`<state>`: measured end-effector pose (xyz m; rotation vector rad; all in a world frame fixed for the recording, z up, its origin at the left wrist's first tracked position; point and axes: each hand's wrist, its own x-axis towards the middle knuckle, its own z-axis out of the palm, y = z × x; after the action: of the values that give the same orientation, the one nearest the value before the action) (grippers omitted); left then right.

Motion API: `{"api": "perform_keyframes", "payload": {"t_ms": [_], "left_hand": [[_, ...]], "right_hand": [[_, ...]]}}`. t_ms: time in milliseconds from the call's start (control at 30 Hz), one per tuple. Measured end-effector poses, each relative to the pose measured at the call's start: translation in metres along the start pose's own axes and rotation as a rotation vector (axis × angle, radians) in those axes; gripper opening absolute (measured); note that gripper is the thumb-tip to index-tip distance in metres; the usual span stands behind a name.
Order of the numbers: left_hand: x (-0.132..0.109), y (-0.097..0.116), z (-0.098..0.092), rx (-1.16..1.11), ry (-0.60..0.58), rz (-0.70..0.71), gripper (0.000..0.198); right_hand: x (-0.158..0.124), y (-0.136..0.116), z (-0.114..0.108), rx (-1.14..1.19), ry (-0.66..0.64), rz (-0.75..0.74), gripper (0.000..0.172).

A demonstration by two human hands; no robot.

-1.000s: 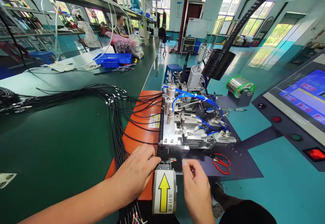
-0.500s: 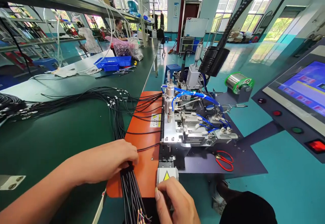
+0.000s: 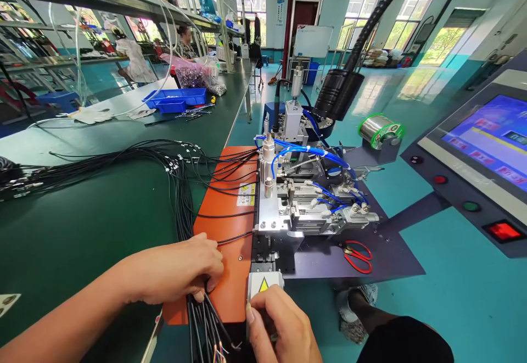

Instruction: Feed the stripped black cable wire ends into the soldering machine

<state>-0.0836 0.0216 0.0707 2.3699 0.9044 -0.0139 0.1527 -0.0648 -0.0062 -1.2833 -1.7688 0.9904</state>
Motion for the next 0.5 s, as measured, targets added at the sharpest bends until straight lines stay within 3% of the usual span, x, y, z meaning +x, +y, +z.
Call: {"api": "perform_keyframes", "payload": {"t_ms": [100,200,333,500], "left_hand": [[0.002,0.002,-0.008,-0.058,0.026,0.008,0.031],[0.013,0.009,-0.005,-0.112,0.135,-0.03,0.021],[0.037,0.018,0.028,-0.142,0.349,-0.069,0.012],[0.062,0.022,0.068,-0.096,0.516,-0.007,0.009]], "right_hand": [[0.001,-0.002,-0.012,0.09,0.046,0.162,0.036],[0.004,-0.001,-0.024,0.169,0.136,0.361,0.036],[0.007,0.007,-0.033,0.171,0.226,0.483,0.04],[0.008,0.022,-0.035,0.108,0.203,0.454,0.042]]}}
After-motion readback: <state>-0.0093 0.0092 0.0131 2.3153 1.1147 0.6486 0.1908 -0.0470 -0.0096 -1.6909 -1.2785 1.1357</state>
